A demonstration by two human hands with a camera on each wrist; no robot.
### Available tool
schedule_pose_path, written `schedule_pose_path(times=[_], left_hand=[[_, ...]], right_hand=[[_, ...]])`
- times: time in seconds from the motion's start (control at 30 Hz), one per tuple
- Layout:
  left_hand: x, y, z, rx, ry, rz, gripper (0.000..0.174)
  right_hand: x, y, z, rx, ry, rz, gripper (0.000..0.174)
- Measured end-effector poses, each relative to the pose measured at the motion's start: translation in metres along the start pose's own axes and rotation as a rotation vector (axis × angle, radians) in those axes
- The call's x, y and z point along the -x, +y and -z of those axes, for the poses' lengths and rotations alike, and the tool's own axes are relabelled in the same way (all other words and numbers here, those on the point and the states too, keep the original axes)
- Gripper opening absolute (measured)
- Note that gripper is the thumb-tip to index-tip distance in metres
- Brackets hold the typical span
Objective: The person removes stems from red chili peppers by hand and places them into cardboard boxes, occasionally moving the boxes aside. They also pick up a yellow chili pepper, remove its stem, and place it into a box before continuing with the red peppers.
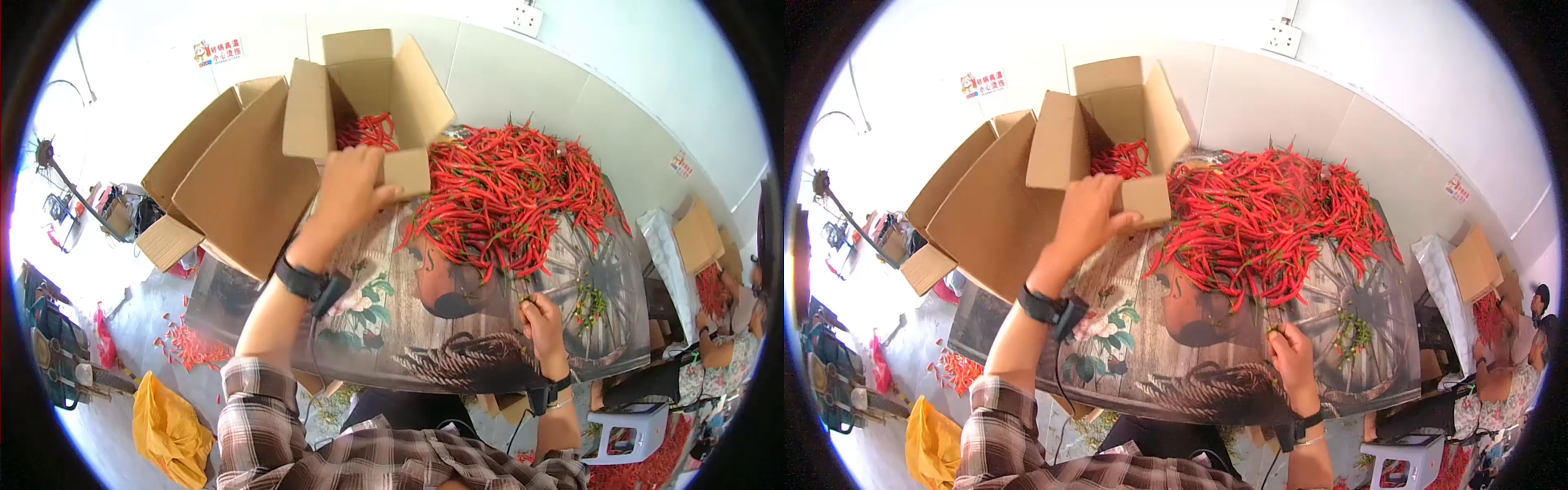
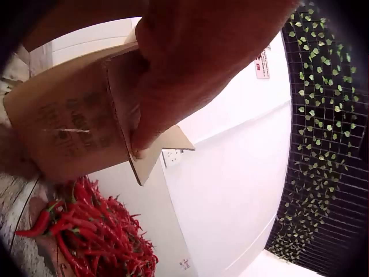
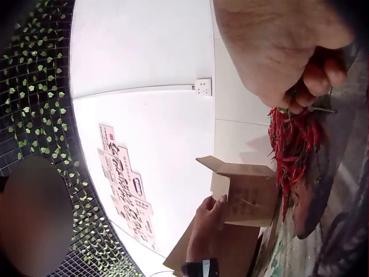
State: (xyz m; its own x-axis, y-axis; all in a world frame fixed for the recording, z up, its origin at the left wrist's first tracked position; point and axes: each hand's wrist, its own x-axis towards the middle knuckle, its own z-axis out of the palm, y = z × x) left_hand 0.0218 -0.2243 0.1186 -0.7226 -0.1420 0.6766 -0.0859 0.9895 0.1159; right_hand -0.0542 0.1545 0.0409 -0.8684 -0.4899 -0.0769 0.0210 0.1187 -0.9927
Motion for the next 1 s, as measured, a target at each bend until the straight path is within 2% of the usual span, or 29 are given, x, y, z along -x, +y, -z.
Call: schedule_pose_path(times=[0.23, 0.37, 0.47, 0.57, 0.7, 0.77, 0.8, 0.83, 0.9, 0.97, 1.0], left_hand=[[0.017, 0.021, 0.002, 0.032, 0.008, -0.013, 0.044], [0.013, 0.002, -0.001, 0.008, 0.064, -0.032, 0.038], [0.003, -0.015, -0.008, 0.033, 0.085, -0.041, 0.030], [-0.011, -0.028, -0.018, 0.012, 0.160, -0.091, 0.031], [-0.024, -0.044, -0.020, 0.027, 0.170, -0.113, 0.034], [-0.029, -0.047, -0.023, 0.025, 0.166, -0.104, 0.035], [-0.029, -0.048, -0.023, -0.001, 0.175, -0.106, 0.036], [-0.029, -0.046, -0.022, -0.031, 0.182, -0.104, 0.037], [-0.028, -0.043, -0.023, -0.058, 0.118, -0.048, 0.040], [-0.027, -0.028, -0.020, -0.061, 0.220, -0.082, 0.040], [-0.027, -0.020, -0.016, -0.059, 0.211, -0.084, 0.040]], right_hand=[[0.004, 0.005, 0.001, 0.000, 0.028, -0.023, 0.014], [0.004, 0.009, 0.003, 0.014, 0.035, -0.038, 0.017], [0.011, 0.006, 0.006, 0.030, 0.133, -0.042, 0.019], [0.014, 0.000, 0.023, 0.160, 0.191, 0.011, 0.019], [0.010, 0.014, 0.074, 0.397, 0.342, 0.073, 0.011], [0.007, 0.019, 0.103, 0.747, 0.448, 0.408, 0.016], [0.008, 0.016, 0.118, 0.951, 0.388, 0.263, 0.025], [0.010, 0.014, 0.120, 0.959, 0.396, 0.254, 0.025], [0.008, 0.013, 0.118, 1.282, 0.540, 0.471, 0.025], [0.002, 0.003, 0.108, 1.195, 0.495, 0.510, 0.025], [-0.001, -0.002, 0.101, 1.103, 0.457, 0.548, 0.024]])
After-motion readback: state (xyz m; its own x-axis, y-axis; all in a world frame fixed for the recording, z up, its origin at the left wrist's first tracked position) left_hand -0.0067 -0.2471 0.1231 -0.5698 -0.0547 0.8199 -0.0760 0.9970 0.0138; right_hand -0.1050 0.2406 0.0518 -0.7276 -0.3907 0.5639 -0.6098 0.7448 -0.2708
